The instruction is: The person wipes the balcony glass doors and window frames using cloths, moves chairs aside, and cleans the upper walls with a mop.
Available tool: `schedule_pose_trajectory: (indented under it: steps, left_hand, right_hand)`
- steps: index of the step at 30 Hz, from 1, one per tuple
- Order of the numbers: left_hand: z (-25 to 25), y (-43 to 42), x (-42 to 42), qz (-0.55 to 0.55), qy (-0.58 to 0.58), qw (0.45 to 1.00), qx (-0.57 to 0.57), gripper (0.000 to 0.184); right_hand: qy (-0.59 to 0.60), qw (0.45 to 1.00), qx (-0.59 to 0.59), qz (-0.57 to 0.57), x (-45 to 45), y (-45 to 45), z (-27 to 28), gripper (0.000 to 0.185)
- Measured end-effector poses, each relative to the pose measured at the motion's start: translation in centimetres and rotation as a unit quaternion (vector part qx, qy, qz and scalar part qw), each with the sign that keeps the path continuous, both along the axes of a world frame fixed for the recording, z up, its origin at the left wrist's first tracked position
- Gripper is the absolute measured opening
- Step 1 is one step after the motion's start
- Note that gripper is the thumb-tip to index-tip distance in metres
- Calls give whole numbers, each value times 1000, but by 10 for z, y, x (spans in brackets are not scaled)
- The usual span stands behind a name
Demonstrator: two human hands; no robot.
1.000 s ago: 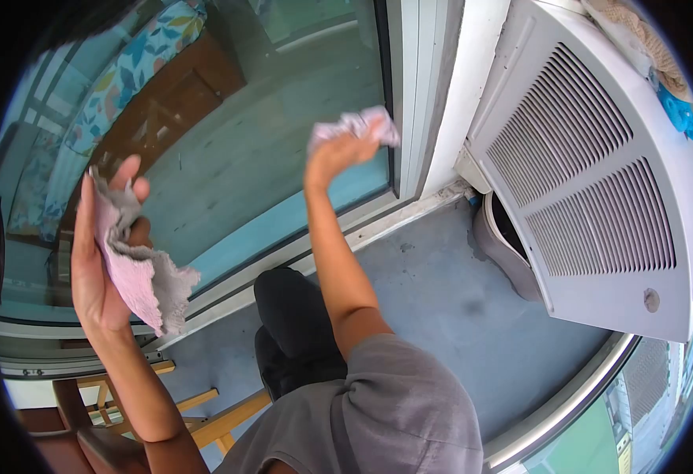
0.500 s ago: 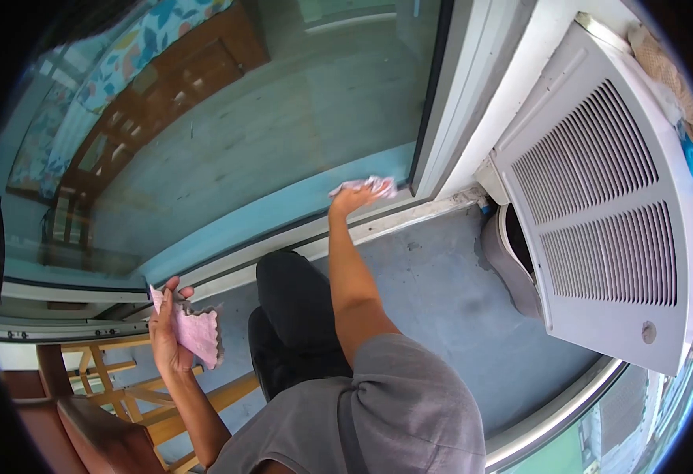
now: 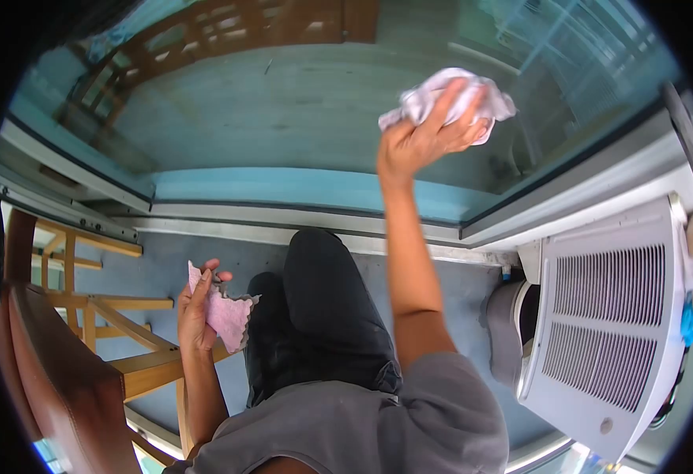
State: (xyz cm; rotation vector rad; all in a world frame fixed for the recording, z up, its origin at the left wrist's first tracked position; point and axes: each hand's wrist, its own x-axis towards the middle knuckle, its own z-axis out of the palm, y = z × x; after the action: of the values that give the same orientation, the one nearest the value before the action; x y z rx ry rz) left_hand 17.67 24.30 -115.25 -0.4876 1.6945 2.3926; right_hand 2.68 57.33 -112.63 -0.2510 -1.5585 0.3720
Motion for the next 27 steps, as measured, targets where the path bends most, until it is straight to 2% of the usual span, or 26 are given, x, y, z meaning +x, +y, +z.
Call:
schedule_pose_trajectory:
  steps: [2,4,5,6,7,8,9,10,12,13,15,16,18,19,21,23,24,26,27]
  left_hand:
    - [-16,-5,-2,19,-10,1000,10,31]
    - [-31,-13,2,19,-41,998,31,29]
    - [-34,-15,3,27,-42,998,36,29]
    - [-35,-16,5,23,-47,998,29,29]
    - [-37,-15,4,20,-50,998,24,28]
    - [-36,-13,5,25,-50,998,28,28]
    - [-34,-12,7,24,-44,998,38,28]
    - [-32,-12,9,22,-39,998,48,28]
    - [-33,-13,12,22,-36,998,51,27]
    - [-34,-12,14,23,-31,998,59,27]
    - [-40,-13,20,9,-40,997,68,27]
    - [-43,-14,18,0,-45,996,73,27]
    - [-47,-15,18,2,-47,996,77,26]
    - [-49,-15,18,-4,-52,996,75,26]
    - [-57,-14,19,5,-57,995,82,25]
    - [-64,-11,15,-3,-63,993,104,25]
    - [-67,-10,14,-9,-64,992,109,24]
    - [-67,-9,13,-9,-69,991,112,25]
    - [-67,-8,11,-16,-73,991,113,25]
  right_hand:
    - [-122,966,228,-15,1,21,-71,60]
    - [-278,895,342,75,11,38,-159,52]
    - [-364,837,384,139,19,43,-193,48]
    - [-456,753,421,216,28,46,-211,45]
    - [-453,751,427,218,27,48,-233,45]
    - [-504,704,413,283,28,50,-256,46]
    - [-551,651,392,345,30,49,-266,46]
    - [-553,649,392,346,29,49,-274,46]
    - [-485,635,538,271,24,46,-281,47]
    - [-484,632,542,270,23,43,-263,47]
    - [-598,620,378,342,25,36,-222,47]
    - [-498,669,471,288,21,36,-202,44]
    - [-460,744,370,313,17,21,-105,41]
    - [-342,796,406,290,8,17,-66,39]
    - [-197,854,471,103,-7,10,-9,41]
    - [-102,921,354,131,-20,-16,24,50]
    - [-115,924,363,37,-24,-32,18,52]
    - [-148,898,411,58,-39,-43,-42,49]
    - [-212,864,450,73,-41,-48,-88,47]
